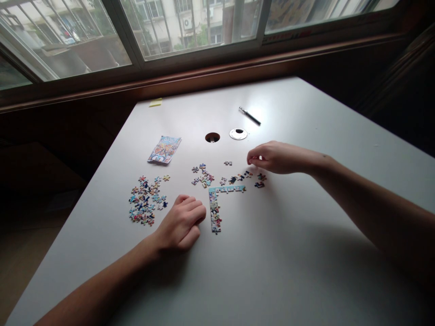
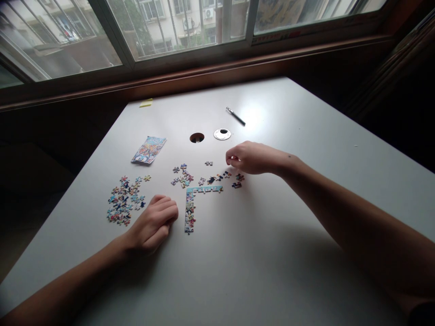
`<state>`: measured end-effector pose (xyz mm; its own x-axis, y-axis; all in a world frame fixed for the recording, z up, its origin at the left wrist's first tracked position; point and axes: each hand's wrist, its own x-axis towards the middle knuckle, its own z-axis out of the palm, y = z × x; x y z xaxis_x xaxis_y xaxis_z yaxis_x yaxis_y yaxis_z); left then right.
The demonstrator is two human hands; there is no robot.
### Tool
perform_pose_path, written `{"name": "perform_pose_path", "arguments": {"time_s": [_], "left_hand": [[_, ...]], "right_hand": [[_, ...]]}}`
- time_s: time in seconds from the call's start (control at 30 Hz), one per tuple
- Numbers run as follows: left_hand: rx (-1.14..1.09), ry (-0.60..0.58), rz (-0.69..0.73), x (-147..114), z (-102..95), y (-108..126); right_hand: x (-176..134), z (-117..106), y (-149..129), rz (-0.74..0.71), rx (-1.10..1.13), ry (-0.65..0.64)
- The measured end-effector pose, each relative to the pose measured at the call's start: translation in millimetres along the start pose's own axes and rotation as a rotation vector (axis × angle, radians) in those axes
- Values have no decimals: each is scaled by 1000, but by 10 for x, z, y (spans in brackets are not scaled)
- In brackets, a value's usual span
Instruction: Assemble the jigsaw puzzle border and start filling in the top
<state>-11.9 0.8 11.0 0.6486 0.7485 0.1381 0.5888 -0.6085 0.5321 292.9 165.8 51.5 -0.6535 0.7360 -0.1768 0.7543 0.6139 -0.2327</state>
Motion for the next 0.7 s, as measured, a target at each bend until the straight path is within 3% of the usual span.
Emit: {"name": "perform_pose_path", "arguments": {"time_s": [0.7], "left_hand": [[11,-5,-4,5,-3,5]], "right_hand": [[18,5,27,35,80,137]]}}
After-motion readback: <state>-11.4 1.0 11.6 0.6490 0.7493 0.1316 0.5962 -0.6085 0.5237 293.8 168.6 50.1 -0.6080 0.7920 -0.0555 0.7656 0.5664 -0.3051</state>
